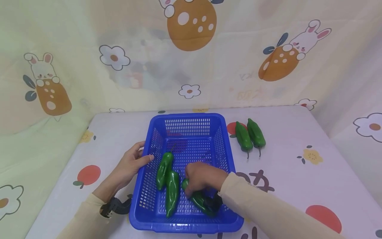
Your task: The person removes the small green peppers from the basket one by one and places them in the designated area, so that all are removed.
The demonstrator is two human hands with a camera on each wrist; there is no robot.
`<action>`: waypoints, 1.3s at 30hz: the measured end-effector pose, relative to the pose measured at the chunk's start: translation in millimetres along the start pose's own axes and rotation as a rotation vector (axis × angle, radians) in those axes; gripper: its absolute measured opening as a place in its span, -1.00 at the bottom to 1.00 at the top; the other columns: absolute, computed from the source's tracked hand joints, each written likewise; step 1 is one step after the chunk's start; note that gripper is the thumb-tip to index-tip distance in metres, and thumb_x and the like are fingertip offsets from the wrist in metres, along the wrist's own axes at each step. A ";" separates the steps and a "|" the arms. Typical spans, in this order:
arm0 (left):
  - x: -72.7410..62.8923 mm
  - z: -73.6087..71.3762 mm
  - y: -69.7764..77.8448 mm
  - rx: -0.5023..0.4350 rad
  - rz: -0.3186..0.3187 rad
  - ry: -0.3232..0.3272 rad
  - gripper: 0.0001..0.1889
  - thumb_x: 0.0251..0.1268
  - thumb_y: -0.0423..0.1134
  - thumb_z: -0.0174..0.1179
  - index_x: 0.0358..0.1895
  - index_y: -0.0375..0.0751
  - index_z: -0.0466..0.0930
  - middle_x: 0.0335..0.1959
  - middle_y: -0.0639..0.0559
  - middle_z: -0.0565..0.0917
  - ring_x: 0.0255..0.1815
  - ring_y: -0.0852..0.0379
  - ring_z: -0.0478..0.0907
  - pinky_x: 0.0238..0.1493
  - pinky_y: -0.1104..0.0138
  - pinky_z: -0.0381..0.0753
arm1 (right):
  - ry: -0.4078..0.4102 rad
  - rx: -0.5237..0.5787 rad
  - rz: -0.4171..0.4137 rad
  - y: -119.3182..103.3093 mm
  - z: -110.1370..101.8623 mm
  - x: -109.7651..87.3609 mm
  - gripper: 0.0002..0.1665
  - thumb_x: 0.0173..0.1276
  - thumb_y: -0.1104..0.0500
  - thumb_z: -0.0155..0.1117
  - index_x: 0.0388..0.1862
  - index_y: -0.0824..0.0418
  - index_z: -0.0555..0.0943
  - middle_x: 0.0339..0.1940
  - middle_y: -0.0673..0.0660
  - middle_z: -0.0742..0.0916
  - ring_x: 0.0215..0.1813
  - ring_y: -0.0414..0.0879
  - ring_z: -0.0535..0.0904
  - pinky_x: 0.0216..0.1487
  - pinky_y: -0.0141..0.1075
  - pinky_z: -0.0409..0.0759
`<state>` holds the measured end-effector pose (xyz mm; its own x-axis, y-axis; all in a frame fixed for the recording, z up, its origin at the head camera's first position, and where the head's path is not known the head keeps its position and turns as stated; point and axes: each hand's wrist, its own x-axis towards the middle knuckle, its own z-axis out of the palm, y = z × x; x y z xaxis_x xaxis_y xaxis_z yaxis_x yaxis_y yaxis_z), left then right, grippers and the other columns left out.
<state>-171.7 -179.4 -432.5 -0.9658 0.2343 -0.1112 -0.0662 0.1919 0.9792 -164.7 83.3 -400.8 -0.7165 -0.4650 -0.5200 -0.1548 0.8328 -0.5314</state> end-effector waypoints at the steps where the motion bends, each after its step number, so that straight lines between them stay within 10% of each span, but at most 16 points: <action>1: 0.2 0.0 -0.3 0.000 -0.001 0.000 -0.36 0.51 -0.29 0.20 0.57 -0.19 0.19 0.21 -0.40 0.63 -0.03 -0.18 0.76 -0.16 0.05 0.84 | 0.001 0.002 0.007 -0.1 0.1 0.0 -0.57 -0.02 0.20 0.71 -0.25 0.18 0.62 -0.44 0.06 0.68 -0.54 -0.10 0.60 -0.57 -0.26 0.66; 39: -0.6 -0.1 0.1 0.008 0.007 0.000 -0.35 0.51 -0.29 0.21 0.57 -0.22 0.19 0.23 -0.43 0.62 0.00 -0.22 0.75 -0.14 0.04 0.83 | 0.097 0.357 -0.094 12.2 -38.1 -10.5 -0.47 0.14 0.28 0.49 0.09 0.31 0.54 -0.41 0.15 0.64 -0.43 -0.06 0.66 -0.37 -0.12 0.82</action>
<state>-171.2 -179.6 -432.4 -0.9663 0.2355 -0.1041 -0.0571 0.1981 0.9785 -184.9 109.8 -376.3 -0.7743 -0.4896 -0.4009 0.0110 0.6230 -0.7821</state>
